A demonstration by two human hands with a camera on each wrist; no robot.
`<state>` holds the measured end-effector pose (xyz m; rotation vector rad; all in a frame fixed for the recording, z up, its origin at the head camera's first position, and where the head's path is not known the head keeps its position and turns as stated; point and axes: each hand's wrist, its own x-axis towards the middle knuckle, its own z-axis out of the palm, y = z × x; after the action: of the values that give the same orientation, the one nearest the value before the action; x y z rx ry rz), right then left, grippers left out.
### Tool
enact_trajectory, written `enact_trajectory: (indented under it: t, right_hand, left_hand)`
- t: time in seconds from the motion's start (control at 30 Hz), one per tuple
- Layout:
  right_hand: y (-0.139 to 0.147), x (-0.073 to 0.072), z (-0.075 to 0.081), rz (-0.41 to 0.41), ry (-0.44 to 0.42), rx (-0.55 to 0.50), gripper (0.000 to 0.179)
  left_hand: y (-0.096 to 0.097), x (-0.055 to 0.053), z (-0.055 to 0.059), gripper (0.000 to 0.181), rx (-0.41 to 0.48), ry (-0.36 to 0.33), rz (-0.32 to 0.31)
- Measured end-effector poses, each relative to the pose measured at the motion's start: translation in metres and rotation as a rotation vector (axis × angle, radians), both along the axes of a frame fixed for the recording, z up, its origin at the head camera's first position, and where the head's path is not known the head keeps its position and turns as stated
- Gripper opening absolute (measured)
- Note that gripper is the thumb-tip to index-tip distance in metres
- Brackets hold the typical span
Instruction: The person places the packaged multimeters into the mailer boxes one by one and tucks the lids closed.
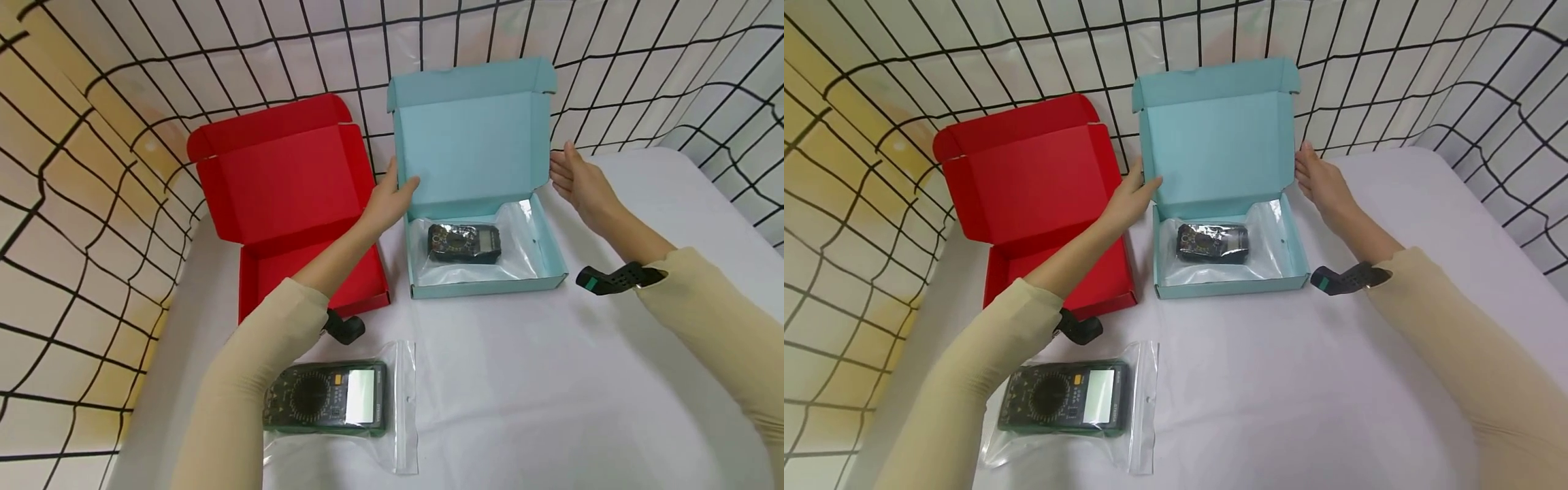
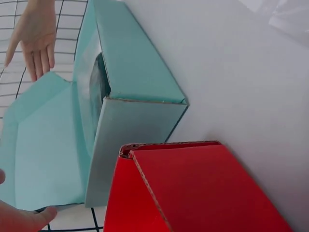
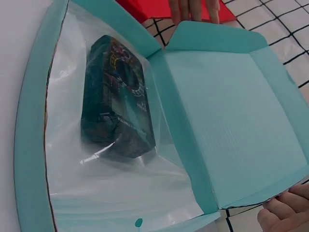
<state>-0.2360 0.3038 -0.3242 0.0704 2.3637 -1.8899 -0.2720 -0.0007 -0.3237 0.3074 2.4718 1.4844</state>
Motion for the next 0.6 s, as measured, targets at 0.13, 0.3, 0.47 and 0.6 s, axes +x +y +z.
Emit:
enact_trajectory:
  t: [0.13, 0.3, 0.47, 0.6]
  right_hand:
    - [0.002, 0.006, 0.0, 0.007, -0.005, -0.046, 0.083]
    - [0.003, 0.013, 0.001, 0.008, -0.016, -0.107, 0.083]
    - [0.001, 0.019, 0.0, 0.015, -0.024, -0.085, 0.083]
    - [0.002, 0.024, -0.001, 0.021, -0.038, -0.062, 0.083]
  left_hand:
    - [-0.003, 0.006, 0.0, 0.064, 0.027, -0.033, 0.022]
    - [-0.009, 0.012, -0.001, 0.065, -0.023, -0.014, 0.03]
    - [-0.011, 0.017, -0.004, 0.067, -0.058, 0.034, 0.024]
    - [-0.01, 0.022, -0.006, 0.065, -0.079, 0.071, 0.008]
